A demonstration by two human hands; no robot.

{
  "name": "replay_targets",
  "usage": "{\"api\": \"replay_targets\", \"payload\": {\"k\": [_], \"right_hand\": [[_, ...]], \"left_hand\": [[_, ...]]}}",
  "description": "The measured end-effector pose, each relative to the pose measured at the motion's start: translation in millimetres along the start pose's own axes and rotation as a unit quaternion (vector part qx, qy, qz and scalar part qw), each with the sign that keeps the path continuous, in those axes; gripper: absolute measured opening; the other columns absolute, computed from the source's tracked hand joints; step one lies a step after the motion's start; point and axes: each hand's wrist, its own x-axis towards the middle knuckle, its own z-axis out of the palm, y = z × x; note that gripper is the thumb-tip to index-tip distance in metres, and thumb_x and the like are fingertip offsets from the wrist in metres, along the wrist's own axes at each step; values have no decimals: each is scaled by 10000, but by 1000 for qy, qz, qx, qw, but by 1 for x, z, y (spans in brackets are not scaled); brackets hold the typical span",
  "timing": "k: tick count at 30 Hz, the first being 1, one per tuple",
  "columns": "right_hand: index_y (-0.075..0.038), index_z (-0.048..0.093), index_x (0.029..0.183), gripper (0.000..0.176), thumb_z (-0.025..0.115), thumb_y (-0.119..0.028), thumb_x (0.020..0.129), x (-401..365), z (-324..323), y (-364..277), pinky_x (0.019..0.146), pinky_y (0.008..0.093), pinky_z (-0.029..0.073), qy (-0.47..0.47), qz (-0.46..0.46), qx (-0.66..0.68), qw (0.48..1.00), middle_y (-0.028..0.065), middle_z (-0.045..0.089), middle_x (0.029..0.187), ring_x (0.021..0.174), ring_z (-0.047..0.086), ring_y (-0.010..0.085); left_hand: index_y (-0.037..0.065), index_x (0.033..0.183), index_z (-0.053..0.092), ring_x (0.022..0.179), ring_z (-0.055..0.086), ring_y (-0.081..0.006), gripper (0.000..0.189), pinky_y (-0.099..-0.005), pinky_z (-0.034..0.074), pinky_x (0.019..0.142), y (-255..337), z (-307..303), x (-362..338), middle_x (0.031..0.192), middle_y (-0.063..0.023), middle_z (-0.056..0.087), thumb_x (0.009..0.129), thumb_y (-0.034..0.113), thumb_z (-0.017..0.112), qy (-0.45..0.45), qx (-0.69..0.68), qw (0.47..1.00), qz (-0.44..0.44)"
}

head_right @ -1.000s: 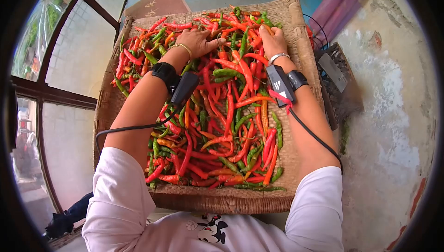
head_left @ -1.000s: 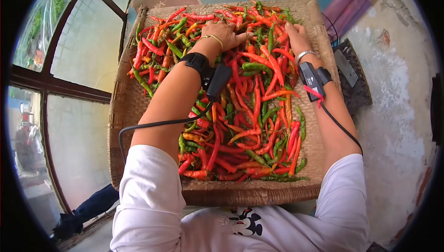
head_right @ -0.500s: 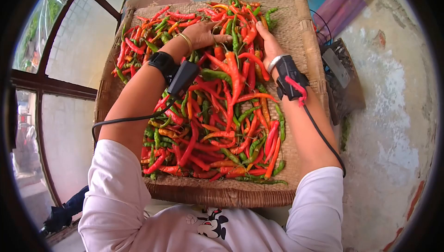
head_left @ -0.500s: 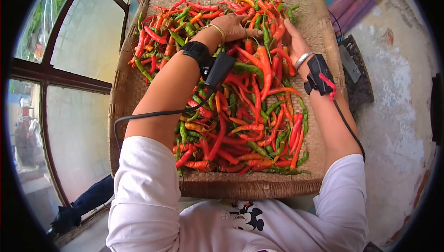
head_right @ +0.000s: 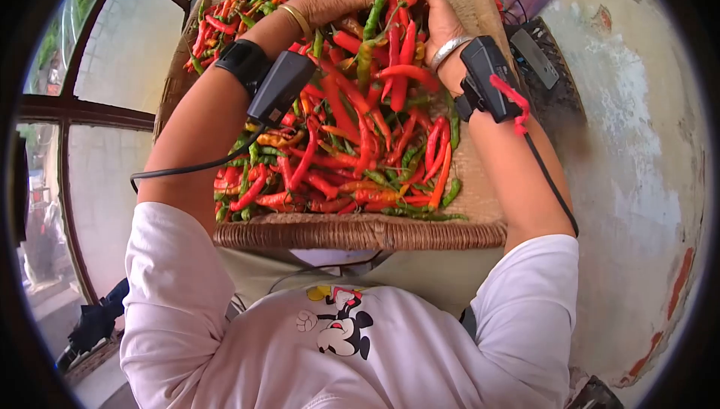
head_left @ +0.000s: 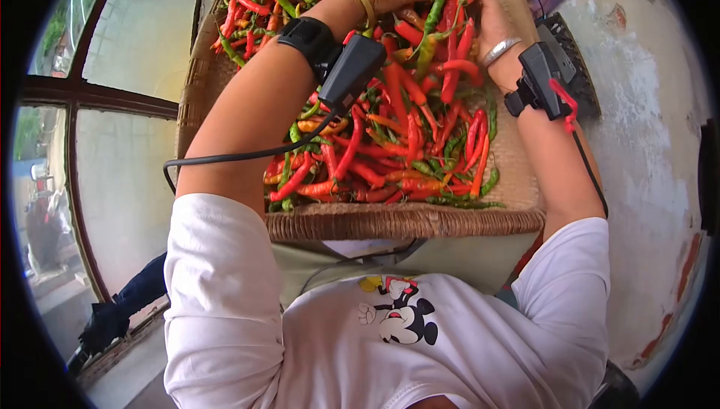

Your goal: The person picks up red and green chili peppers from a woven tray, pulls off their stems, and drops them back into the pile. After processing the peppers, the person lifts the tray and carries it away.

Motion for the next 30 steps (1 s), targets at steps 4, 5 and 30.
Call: {"api": "replay_targets", "payload": {"k": [4,5,30], "right_hand": [[-73,480,1118,409,505,-345,814,-76,56,-16,688,301,496,-8,-10,66,998,131,563,975,812,581,190],[-76,456,1130,410,471,-352,827,-79,46,-12,737,331,480,-39,-41,42,998,110,546,1014,874,558,199],[-10,554,883,263,605,-172,683,-136,34,32,771,347,407,-33,-378,-753,538,111,506,939,855,501,272]], "left_hand": [[29,916,580,619,554,-117,380,-246,459,548,55,23,-56,722,-49,602,703,332,666,42,45,997,44],[33,943,559,556,556,-108,395,-223,469,494,58,29,-67,735,-47,594,709,336,657,37,70,997,23],[1,1063,517,851,575,-184,518,-293,441,729,-8,-26,-204,880,-137,602,699,350,636,152,265,951,-44]]}}
